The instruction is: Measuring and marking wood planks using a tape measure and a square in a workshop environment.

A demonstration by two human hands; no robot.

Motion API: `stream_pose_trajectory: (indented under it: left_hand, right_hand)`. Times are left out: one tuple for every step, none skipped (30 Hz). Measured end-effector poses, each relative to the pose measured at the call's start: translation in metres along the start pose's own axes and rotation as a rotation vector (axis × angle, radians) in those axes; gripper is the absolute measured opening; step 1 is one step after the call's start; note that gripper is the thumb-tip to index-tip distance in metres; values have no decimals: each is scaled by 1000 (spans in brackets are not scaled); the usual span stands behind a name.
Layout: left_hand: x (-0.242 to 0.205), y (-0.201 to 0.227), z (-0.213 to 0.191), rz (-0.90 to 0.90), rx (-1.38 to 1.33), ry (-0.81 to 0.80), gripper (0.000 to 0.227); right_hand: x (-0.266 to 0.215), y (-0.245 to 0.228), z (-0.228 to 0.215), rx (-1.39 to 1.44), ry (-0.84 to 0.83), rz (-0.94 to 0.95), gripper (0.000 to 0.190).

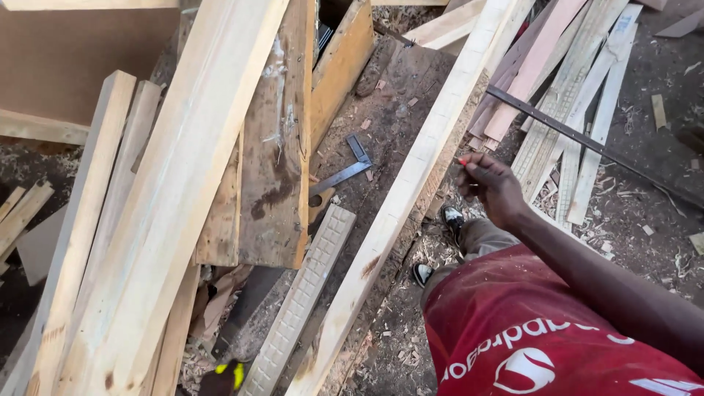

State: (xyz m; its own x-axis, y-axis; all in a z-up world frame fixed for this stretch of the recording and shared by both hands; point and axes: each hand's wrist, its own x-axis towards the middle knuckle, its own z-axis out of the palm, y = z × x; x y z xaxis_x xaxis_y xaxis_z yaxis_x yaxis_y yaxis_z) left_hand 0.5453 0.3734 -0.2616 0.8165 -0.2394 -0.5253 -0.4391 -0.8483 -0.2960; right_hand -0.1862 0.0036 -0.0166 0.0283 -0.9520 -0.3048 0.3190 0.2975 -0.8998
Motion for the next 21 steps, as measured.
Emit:
stream_pose_trajectory:
  left_hand:
    - [-5, 34, -7, -50, -5, -76, 107]
    - [-55, 57, -17, -51, -2, -76, 107]
    - [-112, 76, -38, -91, -342, -64, 88]
    - [-176, 89, -72, -129, -682, -48, 70]
    - [-205, 95, -67, -138, -682, -48, 70]
    - [-234, 101, -63, 63, -859, 255, 44]
    - [-262, 112, -56, 267, -1023, 566, 22]
    - [-274, 128, -69, 261, -1025, 565, 22]
    - [-292, 137, -80, 390, -1244, 537, 27]
    - [-309, 146, -91, 521, -1461, 506, 36]
    - [-326, 162, -90, 509, -1467, 517, 36]
    - [-343, 179, -91, 434, -1551, 396, 28]
    - [-357, 199, -94, 367, -1630, 270, 21]
    - [-368, 217, -100, 366, -1637, 279, 21]
    - [-381, 231, -105, 547, -1436, 365, 26]
    - [-393, 245, -110, 716, -1222, 442, 35]
    - [-397, 250, -115, 711, -1226, 446, 35]
    - [-401, 256, -120, 734, -1320, 364, 35]
    - [-404, 260, -127, 754, -1410, 284, 34]
    - [-407, 260, -125, 748, -1410, 290, 34]
    - [-407, 263, -125, 773, -1397, 264, 34]
  right_hand:
    - [-5, -10, 10, -63, -17, 56, 27]
    - [-6, -12, 15, -62, -16, 58, 27]
    - [-7, -12, 20, -133, -79, 22, 30]
    - [-9, -13, 26, -203, -142, -15, 37]
    - [-9, -7, 27, -203, -148, -9, 37]
    - [-10, -1, 29, -201, -225, -46, 35]
    - [-9, 3, 29, -202, -300, -88, 34]
    - [-8, 12, 34, -206, -305, -85, 34]
    - [-11, 21, 39, -263, -364, -125, 30]
    - [-15, 30, 44, -319, -423, -165, 28]
    - [-20, 36, 53, -320, -439, -166, 28]
    - [-25, 40, 62, -414, -538, -229, 15]
    - [-29, 44, 71, -506, -630, -299, 6]
    - [-34, 39, 85, -506, -638, -305, 6]
    - [-43, 35, 99, -572, -705, -377, 16]
    - [-52, 31, 112, -637, -771, -451, 34]
    - [-51, 38, 118, -638, -777, -452, 34]
    - [-50, 44, 124, -659, -807, -458, 38]
    - [-50, 51, 132, -674, -838, -462, 44]
    - [-52, 52, 135, -670, -846, -462, 44]
    - [-49, 52, 140, -675, -896, -436, 43]
